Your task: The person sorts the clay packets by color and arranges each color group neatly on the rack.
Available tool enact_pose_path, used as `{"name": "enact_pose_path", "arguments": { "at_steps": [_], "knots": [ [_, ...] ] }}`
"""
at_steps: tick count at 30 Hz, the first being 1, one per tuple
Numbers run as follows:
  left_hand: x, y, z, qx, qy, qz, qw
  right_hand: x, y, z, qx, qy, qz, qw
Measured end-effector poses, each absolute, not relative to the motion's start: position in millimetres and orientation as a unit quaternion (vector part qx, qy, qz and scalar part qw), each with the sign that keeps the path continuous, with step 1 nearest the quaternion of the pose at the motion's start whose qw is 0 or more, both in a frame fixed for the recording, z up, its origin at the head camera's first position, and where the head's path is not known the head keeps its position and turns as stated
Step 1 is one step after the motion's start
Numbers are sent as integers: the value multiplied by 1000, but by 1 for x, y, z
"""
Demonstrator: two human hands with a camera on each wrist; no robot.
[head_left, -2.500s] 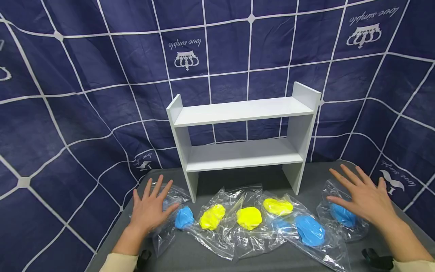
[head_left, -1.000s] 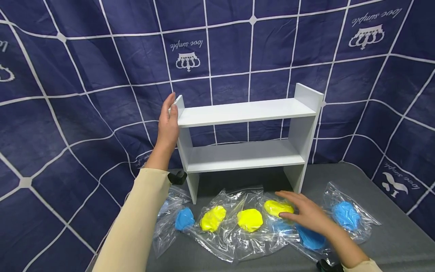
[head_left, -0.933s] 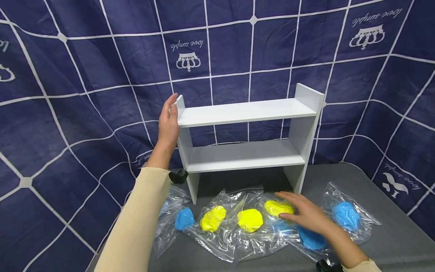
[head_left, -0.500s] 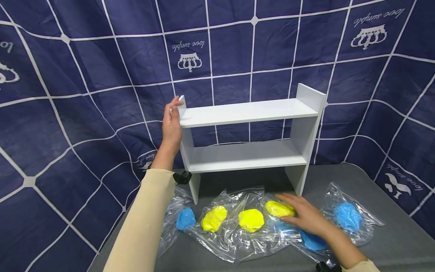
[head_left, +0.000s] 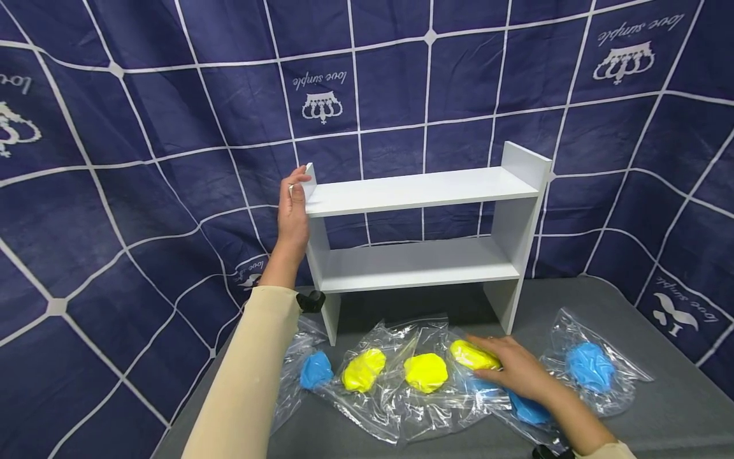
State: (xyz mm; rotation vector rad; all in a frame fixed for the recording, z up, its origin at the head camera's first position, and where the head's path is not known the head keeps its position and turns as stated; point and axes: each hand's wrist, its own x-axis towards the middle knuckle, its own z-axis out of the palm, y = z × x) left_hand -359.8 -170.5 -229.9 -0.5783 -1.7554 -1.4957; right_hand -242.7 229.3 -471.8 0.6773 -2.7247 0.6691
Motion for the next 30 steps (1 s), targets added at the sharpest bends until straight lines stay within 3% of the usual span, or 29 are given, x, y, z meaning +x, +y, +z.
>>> {"name": "enact_pose_path", "arguments": {
  "at_steps": [12, 21, 30],
  "knots": [
    [-363, -172, -233, -224, -689, -574, 382, -244, 228, -473, 221, -931, 270, 103],
    [-365, -169, -232, -241, -680, -576, 384, -239, 229, -470, 219, -917, 293, 160],
    [-366, -171, -235, -242, -677, -566, 404, -233, 231, -439, 213, -909, 302, 192]
  ]
}}
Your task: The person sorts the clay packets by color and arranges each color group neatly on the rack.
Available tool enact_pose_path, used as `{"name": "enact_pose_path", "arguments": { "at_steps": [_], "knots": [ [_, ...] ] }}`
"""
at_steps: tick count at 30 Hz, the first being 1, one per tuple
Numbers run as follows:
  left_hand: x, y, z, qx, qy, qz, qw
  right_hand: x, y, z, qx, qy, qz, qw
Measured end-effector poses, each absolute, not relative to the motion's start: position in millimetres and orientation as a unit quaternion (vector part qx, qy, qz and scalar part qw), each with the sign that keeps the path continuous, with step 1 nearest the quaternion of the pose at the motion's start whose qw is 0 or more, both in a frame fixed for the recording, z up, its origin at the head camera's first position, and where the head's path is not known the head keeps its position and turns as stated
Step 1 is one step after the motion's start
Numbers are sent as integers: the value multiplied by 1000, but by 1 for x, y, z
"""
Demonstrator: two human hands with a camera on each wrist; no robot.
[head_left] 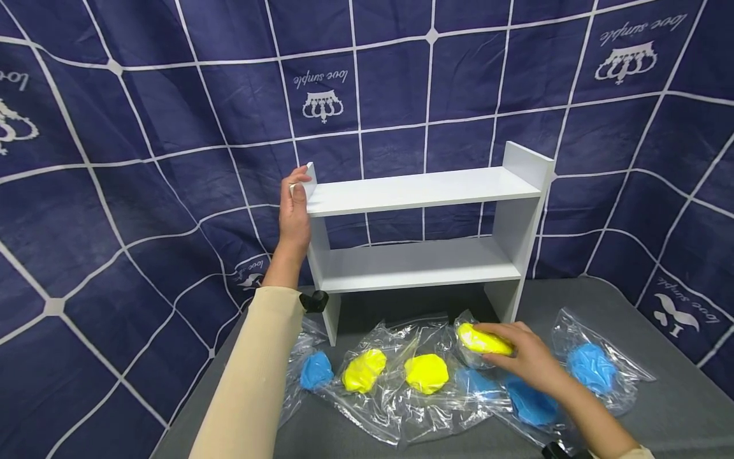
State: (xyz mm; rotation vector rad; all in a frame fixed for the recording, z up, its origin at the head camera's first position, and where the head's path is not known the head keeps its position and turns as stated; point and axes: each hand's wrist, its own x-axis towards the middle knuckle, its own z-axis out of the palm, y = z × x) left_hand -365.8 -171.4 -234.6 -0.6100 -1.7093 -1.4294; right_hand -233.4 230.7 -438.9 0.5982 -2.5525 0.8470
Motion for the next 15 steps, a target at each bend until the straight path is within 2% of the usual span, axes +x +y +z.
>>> {"name": "enact_pose_path", "arguments": {
  "at_steps": [8, 15],
  "knots": [
    [-365, -171, -235, -232, -683, -564, 402, -224, 234, -400, 227, -901, 278, 245],
    [-366, -171, -235, -242, -675, -564, 409, -214, 232, -342, 252, -884, 258, 298]
  ]
}}
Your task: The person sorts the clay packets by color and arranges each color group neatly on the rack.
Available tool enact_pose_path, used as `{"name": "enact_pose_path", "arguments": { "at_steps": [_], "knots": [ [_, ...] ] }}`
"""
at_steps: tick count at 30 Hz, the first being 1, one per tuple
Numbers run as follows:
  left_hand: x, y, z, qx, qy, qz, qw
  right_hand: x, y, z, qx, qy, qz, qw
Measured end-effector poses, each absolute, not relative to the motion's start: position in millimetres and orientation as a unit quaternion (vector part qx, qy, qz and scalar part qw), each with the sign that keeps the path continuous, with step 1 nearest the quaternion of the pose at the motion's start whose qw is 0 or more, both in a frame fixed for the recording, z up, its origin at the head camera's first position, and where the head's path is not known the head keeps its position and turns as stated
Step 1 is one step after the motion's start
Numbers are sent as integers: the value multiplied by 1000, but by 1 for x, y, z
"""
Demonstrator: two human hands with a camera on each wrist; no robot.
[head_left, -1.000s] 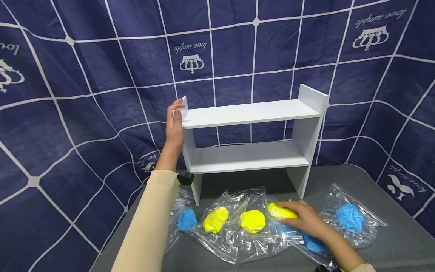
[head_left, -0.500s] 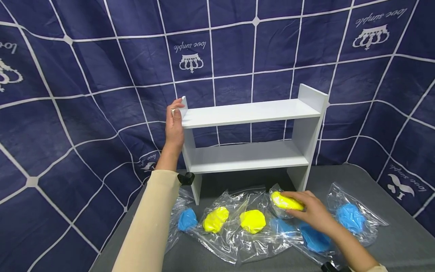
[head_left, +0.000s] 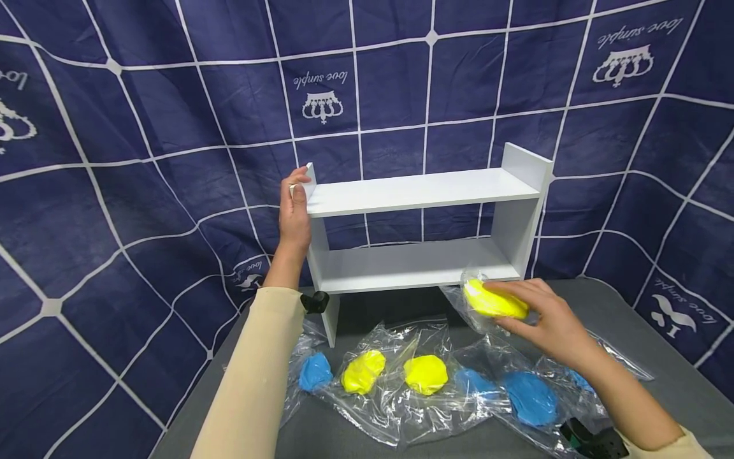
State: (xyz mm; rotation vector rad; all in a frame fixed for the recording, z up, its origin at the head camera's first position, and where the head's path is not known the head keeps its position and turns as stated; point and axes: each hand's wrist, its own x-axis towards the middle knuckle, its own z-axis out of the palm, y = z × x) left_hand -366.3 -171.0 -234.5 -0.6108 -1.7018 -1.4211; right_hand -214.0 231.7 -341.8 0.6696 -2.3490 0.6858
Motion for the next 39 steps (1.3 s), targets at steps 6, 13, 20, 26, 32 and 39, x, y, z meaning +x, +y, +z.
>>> {"name": "enact_pose_path", "arguments": {
  "at_steps": [6, 13, 20, 26, 32, 39],
  "knots": [
    [-366, -170, -235, -243, -673, -566, 410, -200, 227, -292, 281, -868, 264, 313],
    [-368, -173, -234, -247, -662, -565, 425, -200, 220, -241, 302, -837, 295, 349],
    [-367, -172, -232, -234, -670, -557, 430, -215, 220, -202, 274, -813, 332, 392],
    [-352, -166, -226, -230, -671, -558, 430, -242, 219, -185, 218, -825, 344, 392],
    [-331, -158, -221, -217, -679, -562, 420, -276, 220, -183, 200, -849, 324, 365],
    [-332, -158, -222, -226, -670, -563, 426, -306, 219, -191, 190, -869, 292, 352]
  ]
}}
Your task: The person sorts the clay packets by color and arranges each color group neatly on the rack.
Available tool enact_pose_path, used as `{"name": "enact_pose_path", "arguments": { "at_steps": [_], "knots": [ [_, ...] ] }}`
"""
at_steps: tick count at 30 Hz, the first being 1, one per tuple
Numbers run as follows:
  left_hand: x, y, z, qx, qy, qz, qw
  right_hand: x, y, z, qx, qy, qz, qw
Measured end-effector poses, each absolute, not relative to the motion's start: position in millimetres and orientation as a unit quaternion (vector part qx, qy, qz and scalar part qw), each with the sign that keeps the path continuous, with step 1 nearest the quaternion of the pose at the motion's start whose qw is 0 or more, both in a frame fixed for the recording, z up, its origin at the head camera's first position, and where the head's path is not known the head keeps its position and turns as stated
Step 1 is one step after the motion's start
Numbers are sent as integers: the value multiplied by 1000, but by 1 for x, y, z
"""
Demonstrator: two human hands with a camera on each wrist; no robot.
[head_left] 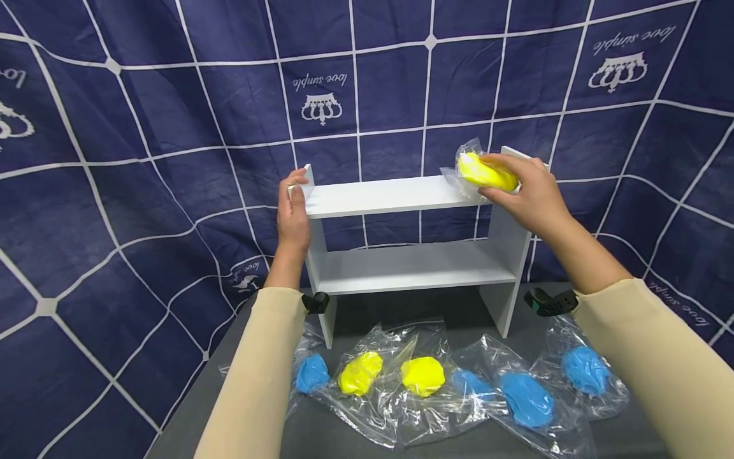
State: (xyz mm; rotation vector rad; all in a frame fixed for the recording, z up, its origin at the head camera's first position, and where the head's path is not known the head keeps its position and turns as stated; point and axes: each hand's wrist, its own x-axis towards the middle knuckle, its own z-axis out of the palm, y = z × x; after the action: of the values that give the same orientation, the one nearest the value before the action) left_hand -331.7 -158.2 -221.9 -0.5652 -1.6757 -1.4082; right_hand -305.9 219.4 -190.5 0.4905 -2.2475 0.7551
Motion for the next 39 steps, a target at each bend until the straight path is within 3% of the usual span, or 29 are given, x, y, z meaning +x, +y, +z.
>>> {"name": "enact_pose_path", "arguments": {
  "at_steps": [5, 12, 24, 34, 39],
  "knots": [
    [-338, -161, -226, -229, -672, -562, 425, -319, 218, -193, 171, -876, 288, 347],
    [-365, -171, -238, -232, -670, -555, 434, -328, 214, -190, 134, -911, 268, 282],
    [-366, -177, -236, -227, -670, -558, 434, -330, 211, -180, 136, -930, 260, 220],
    [-362, -174, -237, -238, -669, -577, 404, -318, 224, -192, 131, -877, 418, 197],
    [-364, -172, -237, -242, -672, -567, 409, -307, 228, -205, 151, -825, 490, 236]
  ]
}}
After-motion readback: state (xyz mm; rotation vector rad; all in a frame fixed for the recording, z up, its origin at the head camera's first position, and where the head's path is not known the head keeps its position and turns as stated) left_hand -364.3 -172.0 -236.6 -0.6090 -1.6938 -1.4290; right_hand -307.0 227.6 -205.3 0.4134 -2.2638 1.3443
